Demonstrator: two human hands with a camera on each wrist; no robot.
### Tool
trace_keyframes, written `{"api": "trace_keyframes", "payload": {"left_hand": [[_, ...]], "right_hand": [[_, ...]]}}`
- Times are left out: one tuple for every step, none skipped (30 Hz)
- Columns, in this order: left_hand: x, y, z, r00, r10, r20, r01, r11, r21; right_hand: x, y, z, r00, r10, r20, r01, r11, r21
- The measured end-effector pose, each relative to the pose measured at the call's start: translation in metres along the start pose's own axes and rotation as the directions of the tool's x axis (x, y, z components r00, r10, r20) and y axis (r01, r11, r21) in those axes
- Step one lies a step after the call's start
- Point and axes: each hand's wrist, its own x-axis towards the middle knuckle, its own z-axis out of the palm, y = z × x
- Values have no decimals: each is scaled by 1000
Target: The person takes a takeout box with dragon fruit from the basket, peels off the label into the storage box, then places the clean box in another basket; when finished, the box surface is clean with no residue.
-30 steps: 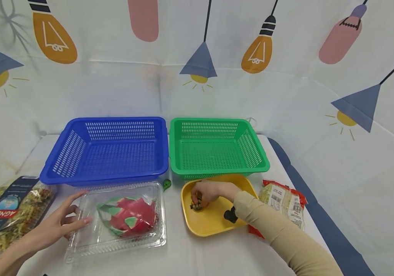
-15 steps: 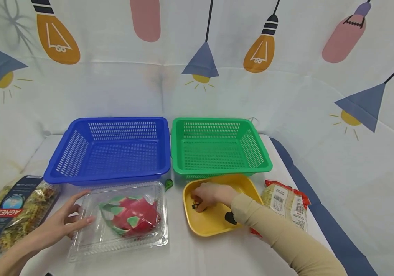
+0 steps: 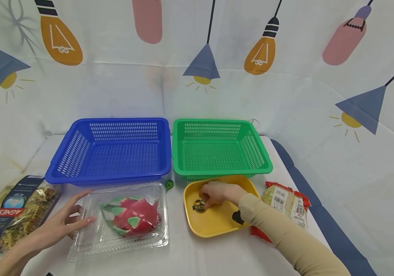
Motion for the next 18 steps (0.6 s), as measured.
{"api": "trace_keyframes", "payload": {"left_hand": [[0,0,0,1000,-4,1,4,1000,1],[0,0,0,1000,-8,4,8,1000,0],[0,0,0,1000,-10,5,10,1000,1],[0,0,0,1000,-11,5,11,1000,1],[0,0,0,1000,-11,6,11,1000,1],[0,1,0,1000,-11,6,11,1000,1],[0,1,0,1000,-11,6,11,1000,1],[0,1,0,1000,-11,7,11,1000,0],[0,1,0,1000,-10,8,10,1000,0],[0,1,0,1000,-9,9,9,1000,-2],[0,0,0,1000,-7,9,7,1000,-2],[1,0,0,1000,-6,9,6,1000,-2],[1,0,-1,1000,-5,10,5,1000,-2],[1,0,-1,1000,-4,11,4,1000,-3],[1,-1,-1,1000,-2,11,2,1000,-3],[1,-1,-1,1000,0,12,0,1000,-2],[1,-1,-1,1000,0,13,0,1000,-1],[1,-1,-1,1000,0,13,0,1000,-1]], "right_hand": [[0,1,0,1000,-10,-7,10,1000,-6],[-1,2,0,1000,-13,-10,13,1000,-4],[-1,2,0,1000,-16,-14,16,1000,3],[-2,3,0,1000,-17,-16,17,1000,6],[-2,4,0,1000,-19,-20,19,1000,10],[-2,4,0,1000,-20,-21,20,1000,12],[-3,5,0,999,-24,-26,24,1000,10],[-3,5,0,1000,-16,-25,17,1000,12],[-4,6,0,999,-13,-29,13,1000,7],[-4,6,0,999,-9,-31,9,1000,1],[-5,7,0,999,-5,-35,5,1000,0],[-6,7,-1,999,-1,-38,0,1000,-5],[-7,7,-1,999,-1,-43,1,1000,-12],[-8,7,-1,999,2,-44,-2,1000,-15],[-10,7,-2,999,0,-47,-1,1000,-21],[-11,6,-3,999,-5,-50,3,1000,-25],[-13,6,-3,999,1,-49,-2,1000,-19],[-14,6,-4,999,3,-50,-4,1000,-16]]}}
